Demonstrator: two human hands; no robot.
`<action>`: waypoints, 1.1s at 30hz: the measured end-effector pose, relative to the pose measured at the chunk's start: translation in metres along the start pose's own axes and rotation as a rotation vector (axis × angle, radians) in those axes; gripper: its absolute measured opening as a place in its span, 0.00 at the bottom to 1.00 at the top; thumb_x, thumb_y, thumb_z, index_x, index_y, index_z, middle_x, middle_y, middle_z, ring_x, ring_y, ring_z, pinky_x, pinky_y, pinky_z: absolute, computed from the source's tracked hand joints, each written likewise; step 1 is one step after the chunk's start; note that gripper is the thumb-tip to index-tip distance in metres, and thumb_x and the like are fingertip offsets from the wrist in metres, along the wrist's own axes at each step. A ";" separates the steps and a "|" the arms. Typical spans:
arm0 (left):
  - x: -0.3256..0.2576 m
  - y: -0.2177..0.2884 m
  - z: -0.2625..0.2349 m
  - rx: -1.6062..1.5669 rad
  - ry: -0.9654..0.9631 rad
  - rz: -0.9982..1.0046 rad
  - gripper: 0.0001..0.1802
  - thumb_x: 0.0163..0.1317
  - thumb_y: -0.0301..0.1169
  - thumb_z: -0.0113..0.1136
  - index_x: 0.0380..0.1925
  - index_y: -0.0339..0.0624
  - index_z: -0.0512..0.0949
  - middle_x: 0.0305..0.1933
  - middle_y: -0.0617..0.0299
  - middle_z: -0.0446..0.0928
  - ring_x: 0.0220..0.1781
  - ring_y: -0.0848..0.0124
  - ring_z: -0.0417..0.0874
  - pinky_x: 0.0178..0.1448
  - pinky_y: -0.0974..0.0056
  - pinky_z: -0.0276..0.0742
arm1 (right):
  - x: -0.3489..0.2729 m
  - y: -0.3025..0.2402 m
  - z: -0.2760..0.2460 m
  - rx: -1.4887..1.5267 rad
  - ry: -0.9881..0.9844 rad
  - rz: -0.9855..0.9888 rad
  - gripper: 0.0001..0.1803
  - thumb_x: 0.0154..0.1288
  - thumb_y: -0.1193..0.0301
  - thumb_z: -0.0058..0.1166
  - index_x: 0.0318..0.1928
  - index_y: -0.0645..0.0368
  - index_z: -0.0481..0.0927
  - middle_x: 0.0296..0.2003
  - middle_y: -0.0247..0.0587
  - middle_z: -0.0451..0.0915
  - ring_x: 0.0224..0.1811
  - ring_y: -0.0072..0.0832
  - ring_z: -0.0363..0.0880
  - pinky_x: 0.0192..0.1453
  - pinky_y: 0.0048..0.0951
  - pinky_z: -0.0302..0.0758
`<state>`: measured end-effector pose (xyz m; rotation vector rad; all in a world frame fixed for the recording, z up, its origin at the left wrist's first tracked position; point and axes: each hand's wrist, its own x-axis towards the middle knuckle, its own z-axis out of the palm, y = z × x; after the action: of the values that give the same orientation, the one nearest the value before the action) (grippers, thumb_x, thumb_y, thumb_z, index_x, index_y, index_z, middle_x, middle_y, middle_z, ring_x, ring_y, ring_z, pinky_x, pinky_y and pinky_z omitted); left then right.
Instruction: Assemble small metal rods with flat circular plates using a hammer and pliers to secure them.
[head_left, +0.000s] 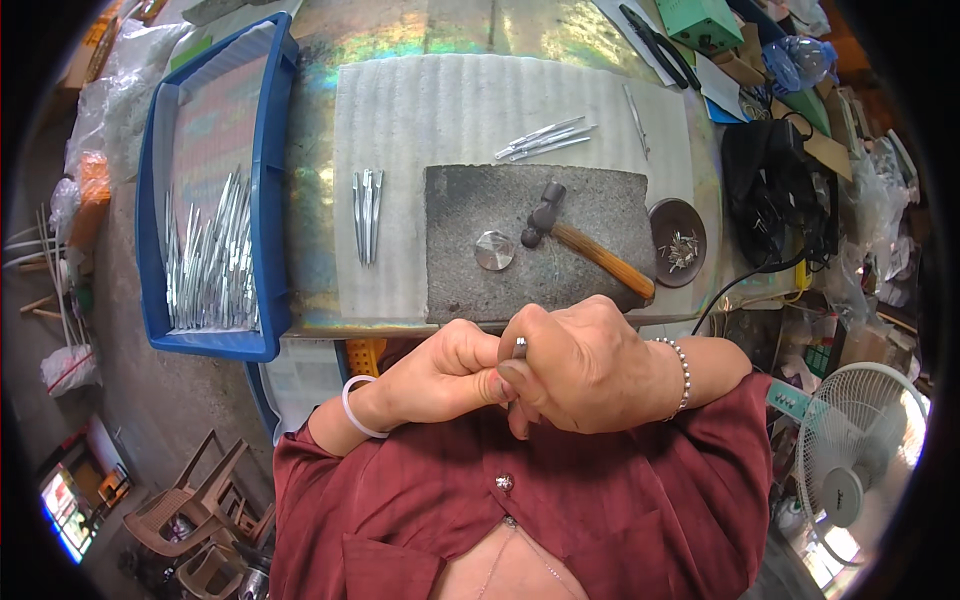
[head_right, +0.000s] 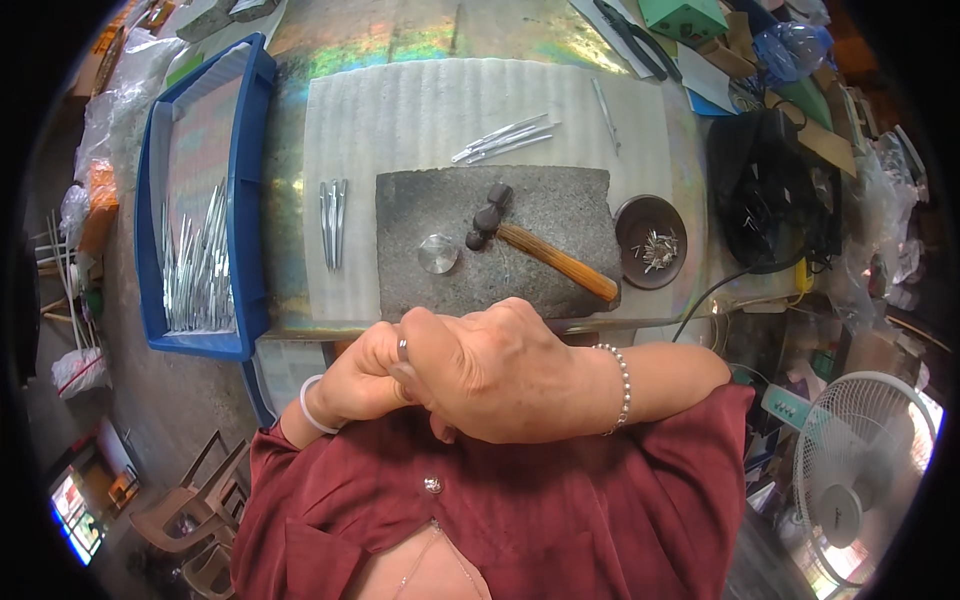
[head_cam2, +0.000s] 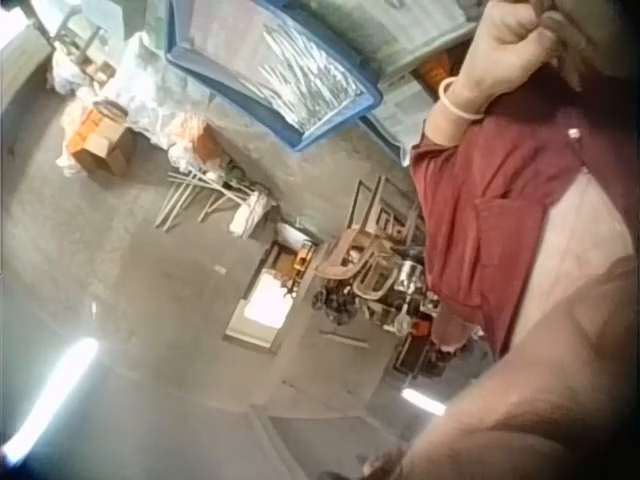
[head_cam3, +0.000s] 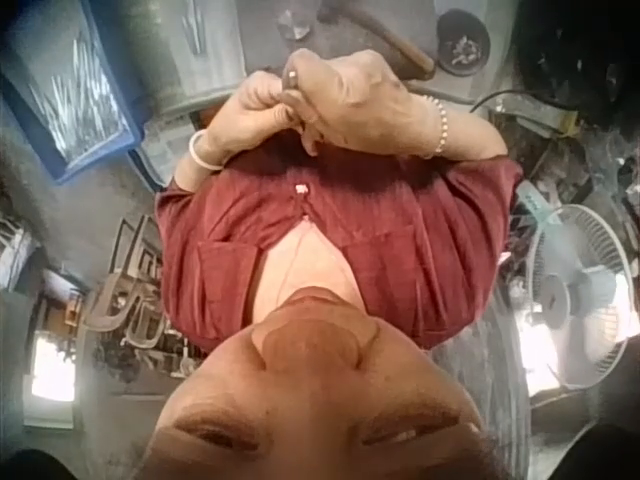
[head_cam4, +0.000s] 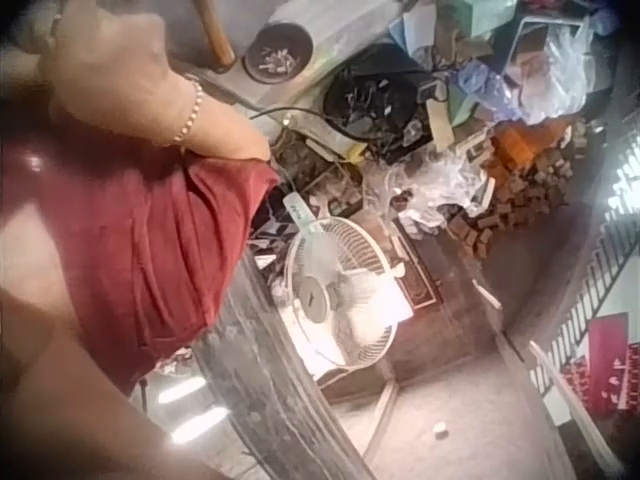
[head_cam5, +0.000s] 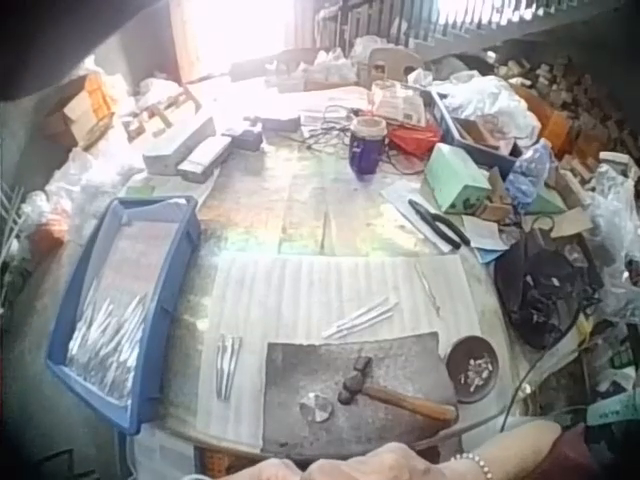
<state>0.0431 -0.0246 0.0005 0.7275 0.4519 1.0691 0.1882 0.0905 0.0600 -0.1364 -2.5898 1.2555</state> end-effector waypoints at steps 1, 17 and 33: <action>0.002 0.002 0.000 0.002 0.001 0.002 0.17 0.69 0.38 0.50 0.40 0.33 0.78 0.30 0.59 0.81 0.34 0.74 0.81 0.41 0.71 0.76 | 0.002 0.000 -0.005 -0.001 -0.001 -0.003 0.07 0.61 0.74 0.53 0.33 0.63 0.68 0.16 0.37 0.73 0.16 0.35 0.76 0.19 0.31 0.72; 0.023 0.012 -0.019 -0.422 0.516 0.098 0.19 0.70 0.37 0.47 0.53 0.34 0.71 0.44 0.53 0.79 0.43 0.66 0.83 0.46 0.65 0.82 | -0.001 0.242 -0.099 -0.792 0.169 0.714 0.16 0.51 0.74 0.49 0.42 0.67 0.66 0.41 0.65 0.76 0.47 0.57 0.74 0.50 0.50 0.70; 0.008 0.009 -0.014 0.265 0.610 0.222 0.15 0.69 0.27 0.48 0.53 0.33 0.70 0.38 0.56 0.79 0.39 0.73 0.82 0.46 0.70 0.79 | -0.003 0.026 -0.045 0.539 0.174 0.513 0.06 0.67 0.77 0.48 0.42 0.68 0.73 0.29 0.35 0.77 0.27 0.14 0.77 0.29 0.15 0.73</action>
<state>0.0320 -0.0107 -0.0026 0.6842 1.0693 1.4600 0.2022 0.1397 0.0660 -0.7960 -2.0412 1.9622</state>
